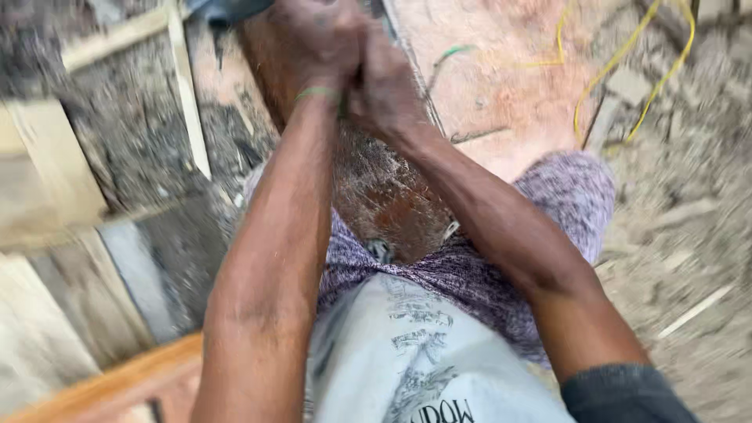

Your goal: The person uses a circular saw to cut a long wooden plank. They guide the saw along the length of the wood, creating a straight cut while sawdust accumulates on the ground.

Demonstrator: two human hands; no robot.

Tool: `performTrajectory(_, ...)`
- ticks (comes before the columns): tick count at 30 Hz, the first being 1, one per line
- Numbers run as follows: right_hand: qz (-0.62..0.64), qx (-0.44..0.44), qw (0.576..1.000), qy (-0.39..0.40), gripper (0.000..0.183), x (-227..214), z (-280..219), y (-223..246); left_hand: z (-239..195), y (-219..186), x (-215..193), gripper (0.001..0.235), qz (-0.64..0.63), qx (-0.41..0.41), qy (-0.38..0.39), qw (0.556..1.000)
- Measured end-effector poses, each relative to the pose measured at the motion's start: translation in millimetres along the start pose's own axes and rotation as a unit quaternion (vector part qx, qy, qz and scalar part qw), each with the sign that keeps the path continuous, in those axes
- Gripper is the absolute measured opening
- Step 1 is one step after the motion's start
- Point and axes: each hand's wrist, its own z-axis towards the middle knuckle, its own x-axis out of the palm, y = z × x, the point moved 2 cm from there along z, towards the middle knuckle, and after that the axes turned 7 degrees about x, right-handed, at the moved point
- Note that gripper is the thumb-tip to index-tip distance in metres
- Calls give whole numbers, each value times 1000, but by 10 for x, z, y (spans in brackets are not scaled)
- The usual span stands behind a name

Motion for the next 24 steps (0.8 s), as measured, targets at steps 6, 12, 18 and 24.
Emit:
performTrajectory(6, 36, -68, 996, -35, 58, 286, 248, -85, 241, -353, -504, 86, -120, -86, 20, 989)
performTrajectory(12, 62, -74, 995, -16, 49, 355, 225, -113, 232, -321, -447, 90, -188, -136, 7, 973)
performTrajectory(18, 77, -86, 993, 6, 58, 280, 196, -74, 119, -115, -449, 91, -130, -124, 21, 984)
performTrajectory(24, 67, -104, 992, -11, 60, 239, 238, -56, 129, -56, -416, 89, -135, -128, 33, 982)
